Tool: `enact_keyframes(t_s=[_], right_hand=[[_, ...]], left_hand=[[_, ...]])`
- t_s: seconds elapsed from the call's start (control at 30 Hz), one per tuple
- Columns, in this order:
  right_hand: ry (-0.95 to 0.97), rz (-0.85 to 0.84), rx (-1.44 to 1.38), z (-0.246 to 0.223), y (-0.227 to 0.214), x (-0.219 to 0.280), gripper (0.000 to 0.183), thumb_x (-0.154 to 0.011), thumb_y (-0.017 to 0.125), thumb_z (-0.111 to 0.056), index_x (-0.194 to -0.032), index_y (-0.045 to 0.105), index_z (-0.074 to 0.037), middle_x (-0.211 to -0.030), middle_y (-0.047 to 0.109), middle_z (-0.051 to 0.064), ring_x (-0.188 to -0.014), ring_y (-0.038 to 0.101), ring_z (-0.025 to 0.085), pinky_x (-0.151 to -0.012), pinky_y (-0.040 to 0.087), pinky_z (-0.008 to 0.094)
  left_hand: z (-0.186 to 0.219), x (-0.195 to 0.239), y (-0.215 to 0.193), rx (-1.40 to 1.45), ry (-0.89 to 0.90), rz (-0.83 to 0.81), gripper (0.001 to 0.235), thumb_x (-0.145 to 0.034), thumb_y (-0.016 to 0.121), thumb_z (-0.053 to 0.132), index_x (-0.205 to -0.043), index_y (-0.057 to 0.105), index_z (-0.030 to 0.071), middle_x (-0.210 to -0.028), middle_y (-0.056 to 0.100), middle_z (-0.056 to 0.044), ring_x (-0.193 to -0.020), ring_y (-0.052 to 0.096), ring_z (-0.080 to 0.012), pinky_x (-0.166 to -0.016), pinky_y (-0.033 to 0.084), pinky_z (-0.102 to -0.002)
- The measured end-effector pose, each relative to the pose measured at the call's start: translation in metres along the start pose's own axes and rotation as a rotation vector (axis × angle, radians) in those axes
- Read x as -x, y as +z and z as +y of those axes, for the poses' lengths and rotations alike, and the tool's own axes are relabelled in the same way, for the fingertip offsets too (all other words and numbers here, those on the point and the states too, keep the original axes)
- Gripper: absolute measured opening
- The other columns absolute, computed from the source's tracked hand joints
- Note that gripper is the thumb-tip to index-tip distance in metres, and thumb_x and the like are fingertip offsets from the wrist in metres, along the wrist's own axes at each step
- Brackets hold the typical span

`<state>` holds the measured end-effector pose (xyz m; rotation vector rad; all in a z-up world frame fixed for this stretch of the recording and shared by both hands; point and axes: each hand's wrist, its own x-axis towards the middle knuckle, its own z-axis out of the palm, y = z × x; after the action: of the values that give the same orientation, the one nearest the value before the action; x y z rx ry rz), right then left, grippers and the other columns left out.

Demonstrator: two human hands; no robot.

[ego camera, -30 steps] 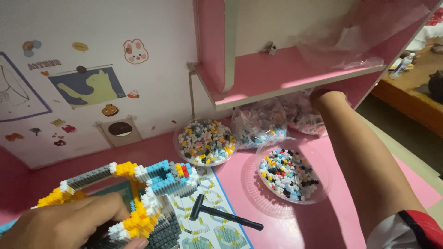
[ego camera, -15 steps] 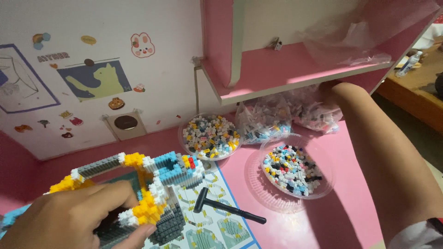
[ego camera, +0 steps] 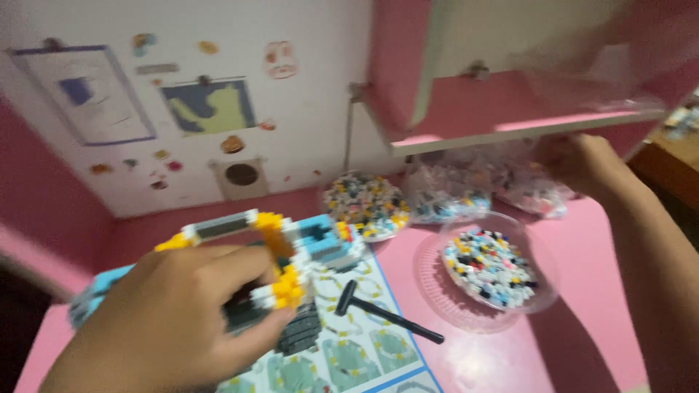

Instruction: The person assembles a 3D puzzle using small plastic beads, placing them onto a base structure and using a black hammer-like tool to secure them. They frequently reach into plastic bags to retrieve more beads while following a printed instruction sheet.

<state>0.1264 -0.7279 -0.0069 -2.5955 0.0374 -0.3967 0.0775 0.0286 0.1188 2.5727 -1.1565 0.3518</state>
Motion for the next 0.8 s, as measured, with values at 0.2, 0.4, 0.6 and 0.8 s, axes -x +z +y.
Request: enact_keyframes(t_s=[0.2, 0.4, 0.6, 0.8], right_hand=[[-0.396, 0.546, 0.691, -0.065, 0.015, 0.061, 0.017, -0.113, 0.085, 0.001, -0.125, 0.088, -0.01, -0.116, 0.083, 0.009, -0.104, 0.077, 0.028, -0.099, 0.06, 0.039], [-0.304, 0.487, -0.335, 0.048, 0.048, 0.117, 0.043, -0.127, 0.049, 0.008, -0.167, 0.041, -0.005, -0.127, 0.056, 0.023, -0.113, 0.059, 0.03, -0.122, 0.047, 0.043], [-0.277, 0.486, -0.106, -0.328, 0.088, 0.176, 0.009, -0.096, 0.075, 0.003, -0.102, 0.075, -0.003, -0.116, 0.073, 0.015, -0.106, 0.068, 0.022, -0.052, 0.038, 0.025], [-0.804, 0.25, -0.365, -0.519, 0.098, 0.141, 0.01, -0.079, 0.082, -0.005, -0.087, 0.078, -0.007, -0.081, 0.08, 0.007, -0.071, 0.08, 0.017, -0.077, 0.07, 0.031]], left_hand=[[0.008, -0.002, -0.008, 0.061, -0.027, -0.06, 0.026, -0.084, 0.074, 0.05, -0.09, 0.075, 0.025, -0.079, 0.079, 0.004, -0.077, 0.072, -0.0276, -0.066, 0.052, -0.048], [0.016, -0.001, -0.023, 0.017, -0.156, -0.224, 0.03, -0.09, 0.068, 0.056, -0.087, 0.072, 0.026, -0.077, 0.072, 0.005, -0.074, 0.068, -0.0317, -0.072, 0.052, -0.049], [0.007, 0.0, -0.02, 0.154, 0.101, -0.064, 0.024, -0.09, 0.076, 0.04, -0.085, 0.075, 0.017, -0.086, 0.081, 0.002, -0.076, 0.074, -0.0264, -0.068, 0.053, -0.045], [0.016, 0.006, -0.023, 0.077, 0.035, -0.161, 0.035, -0.094, 0.07, 0.043, -0.076, 0.061, 0.015, -0.077, 0.072, -0.001, -0.07, 0.065, -0.0327, -0.07, 0.05, -0.049]])
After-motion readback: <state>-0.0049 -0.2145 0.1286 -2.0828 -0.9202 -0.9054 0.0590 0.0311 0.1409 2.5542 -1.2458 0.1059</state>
